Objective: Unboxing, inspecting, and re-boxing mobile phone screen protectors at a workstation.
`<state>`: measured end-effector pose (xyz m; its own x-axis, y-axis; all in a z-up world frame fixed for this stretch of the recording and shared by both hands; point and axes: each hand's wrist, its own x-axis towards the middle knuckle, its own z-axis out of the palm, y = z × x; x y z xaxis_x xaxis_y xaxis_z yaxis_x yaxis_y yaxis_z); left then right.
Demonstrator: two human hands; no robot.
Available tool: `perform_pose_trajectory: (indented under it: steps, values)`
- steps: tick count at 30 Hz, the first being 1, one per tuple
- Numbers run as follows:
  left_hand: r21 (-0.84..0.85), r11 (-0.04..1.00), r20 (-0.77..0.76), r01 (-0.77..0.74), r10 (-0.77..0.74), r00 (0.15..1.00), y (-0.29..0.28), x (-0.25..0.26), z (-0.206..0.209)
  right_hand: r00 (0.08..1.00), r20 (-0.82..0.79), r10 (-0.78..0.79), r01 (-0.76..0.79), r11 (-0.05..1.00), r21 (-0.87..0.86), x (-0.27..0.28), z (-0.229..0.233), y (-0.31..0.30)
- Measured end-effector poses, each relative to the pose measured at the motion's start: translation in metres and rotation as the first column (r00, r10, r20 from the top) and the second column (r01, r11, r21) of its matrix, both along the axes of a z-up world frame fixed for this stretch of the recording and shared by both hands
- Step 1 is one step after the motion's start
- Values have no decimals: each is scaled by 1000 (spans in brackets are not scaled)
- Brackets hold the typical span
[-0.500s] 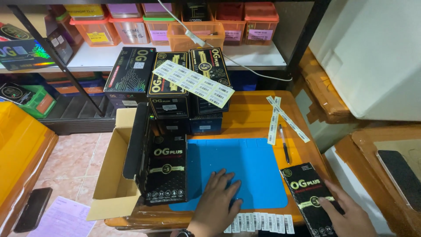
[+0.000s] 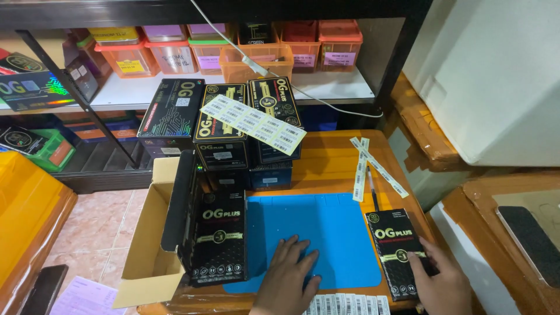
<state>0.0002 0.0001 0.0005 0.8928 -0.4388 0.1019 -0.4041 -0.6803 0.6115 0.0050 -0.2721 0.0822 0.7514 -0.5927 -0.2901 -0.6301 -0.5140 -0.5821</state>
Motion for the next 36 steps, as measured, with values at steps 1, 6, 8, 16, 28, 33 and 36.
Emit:
perform_pose_trajectory:
  steps: [1, 6, 8, 16, 28, 33, 36]
  values:
    - [0, 1000, 3, -3, 3, 1000, 0, 0, 1, 1000, 3, 3, -3, 1000, 0, 0, -4, -2]
    - [16, 1000, -56, 18, -17, 998, 3, 3, 2, 995, 78, 64, -49, 981, -186, 3, -36, -12]
    - [4, 1000, -43, 14, -14, 999, 3, 5, -3, 985, -18, 169, -166, 933, -320, 14, -65, -29]
    - [-24, 999, -33, 24, -25, 999, 4, 9, -8, 939, -284, 196, -296, 880, -371, 28, -69, -27]
    - [21, 1000, -165, 22, -19, 986, 5, 13, 4, 869, -451, 207, -350, 899, -264, 43, -73, -38]
    - [40, 999, -176, 30, -23, 984, 6, 14, 3, 953, -144, 268, -304, 855, -421, 36, -126, -53]
    - [37, 999, -175, -5, 11, 985, 5, 13, 7, 803, -485, 346, -503, 830, -241, 44, -70, -48]
